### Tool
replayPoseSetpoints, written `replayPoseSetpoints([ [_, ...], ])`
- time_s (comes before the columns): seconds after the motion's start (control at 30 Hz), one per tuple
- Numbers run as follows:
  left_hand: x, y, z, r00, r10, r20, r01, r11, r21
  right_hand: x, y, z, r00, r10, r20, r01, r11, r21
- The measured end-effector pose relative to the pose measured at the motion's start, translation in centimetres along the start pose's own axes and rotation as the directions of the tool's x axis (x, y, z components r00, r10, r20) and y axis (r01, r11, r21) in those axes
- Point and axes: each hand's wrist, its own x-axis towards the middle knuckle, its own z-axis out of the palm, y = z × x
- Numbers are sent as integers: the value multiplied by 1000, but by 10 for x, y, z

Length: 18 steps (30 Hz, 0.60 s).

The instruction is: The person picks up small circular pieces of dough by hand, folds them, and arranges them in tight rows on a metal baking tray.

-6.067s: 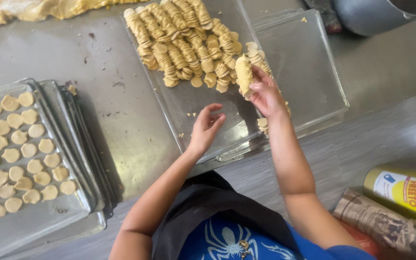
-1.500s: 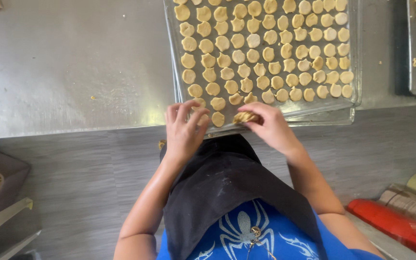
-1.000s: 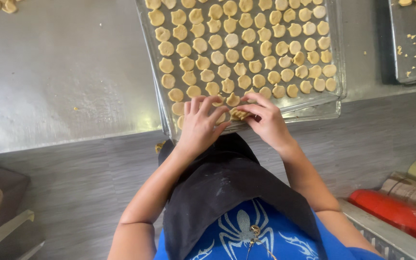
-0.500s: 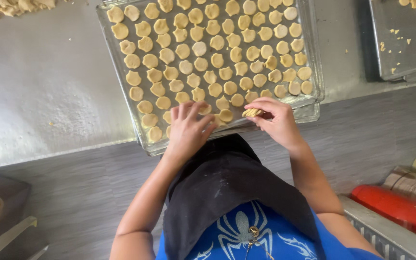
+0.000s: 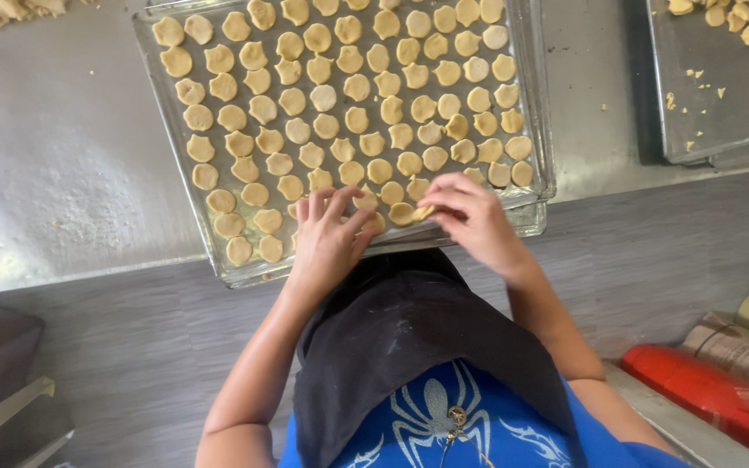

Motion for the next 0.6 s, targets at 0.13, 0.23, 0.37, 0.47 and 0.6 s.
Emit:
replayPoseSetpoints([
  [0.13, 6, 3, 2, 1000, -5, 1, 5, 1000, -14, -7, 13, -27, 998, 36, 47, -35, 999, -30],
  [0.23, 15, 12, 8, 1000, 29, -12, -29, 999, -24, -2, 21, -12, 969, -249, 11, 242, 929, -278],
  [0.37, 28, 21, 24, 999, 50, 7, -49, 998, -33, -7, 25, -25, 986, -152, -67, 140, 977, -160],
  [0.47, 32, 22, 30, 998, 44, 45, -43, 999, -20, -20, 32, -53, 993, -58, -99, 51, 996, -78],
  [0.6, 40, 29, 40, 994, 111, 6, -110, 993, -34, -26, 46, -51, 990, -84, -111, 61, 978, -200],
])
